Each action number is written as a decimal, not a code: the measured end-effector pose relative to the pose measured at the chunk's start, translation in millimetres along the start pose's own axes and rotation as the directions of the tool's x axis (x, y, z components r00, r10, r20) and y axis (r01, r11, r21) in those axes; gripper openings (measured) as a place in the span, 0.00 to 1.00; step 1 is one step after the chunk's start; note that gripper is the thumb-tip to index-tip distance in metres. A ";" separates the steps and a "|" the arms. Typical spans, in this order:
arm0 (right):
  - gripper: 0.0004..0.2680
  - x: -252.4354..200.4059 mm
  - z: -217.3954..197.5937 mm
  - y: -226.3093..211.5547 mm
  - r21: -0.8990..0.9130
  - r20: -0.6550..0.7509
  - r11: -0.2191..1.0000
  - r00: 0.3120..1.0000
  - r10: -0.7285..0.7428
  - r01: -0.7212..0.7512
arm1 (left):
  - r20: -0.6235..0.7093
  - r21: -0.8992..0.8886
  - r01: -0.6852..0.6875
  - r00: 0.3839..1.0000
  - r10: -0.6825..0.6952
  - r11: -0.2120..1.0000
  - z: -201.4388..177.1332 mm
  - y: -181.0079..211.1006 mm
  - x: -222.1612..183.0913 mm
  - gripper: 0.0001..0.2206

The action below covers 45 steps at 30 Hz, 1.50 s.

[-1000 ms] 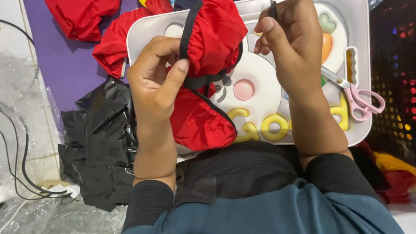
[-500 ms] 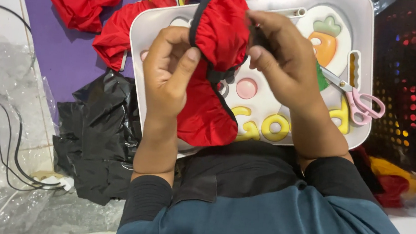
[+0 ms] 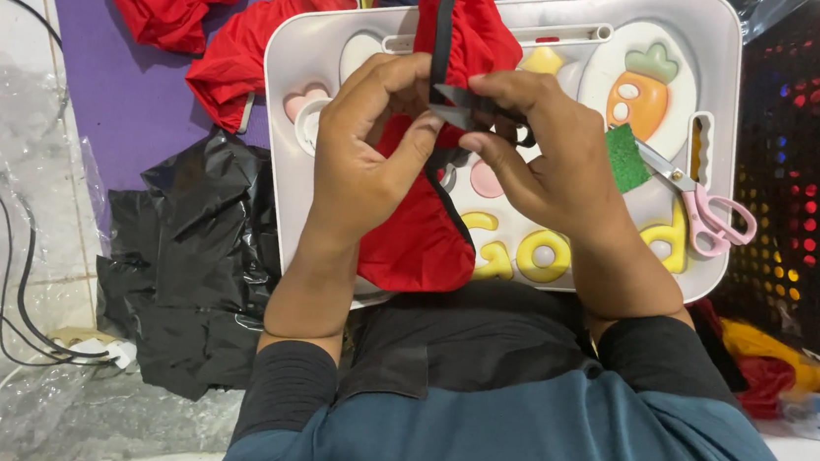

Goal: Trimming loose threads from a red garment using scissors on a work tray.

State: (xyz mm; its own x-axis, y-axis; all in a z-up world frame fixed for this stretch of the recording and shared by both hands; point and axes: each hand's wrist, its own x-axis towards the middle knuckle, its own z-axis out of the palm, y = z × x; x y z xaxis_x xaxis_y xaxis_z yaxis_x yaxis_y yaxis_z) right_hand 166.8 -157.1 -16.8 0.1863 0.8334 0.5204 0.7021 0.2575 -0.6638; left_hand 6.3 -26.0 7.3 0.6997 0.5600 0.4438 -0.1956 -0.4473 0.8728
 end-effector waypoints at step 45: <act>0.07 7.1 13.9 13.0 -0.346 -0.071 0.888 0.935 -0.346 0.303 | 0.021 -0.019 0.030 0.999 -0.030 0.999 -3.4 -5.0 -4.5 0.21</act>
State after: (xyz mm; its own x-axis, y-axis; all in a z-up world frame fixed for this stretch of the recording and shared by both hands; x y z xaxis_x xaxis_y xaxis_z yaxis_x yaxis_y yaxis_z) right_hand 167.7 -141.0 -29.2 -0.0202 0.6558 0.7546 0.9177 0.3117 -0.2463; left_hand 1.8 -23.9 1.6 0.7195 0.5582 0.4132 -0.1875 -0.4167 0.8895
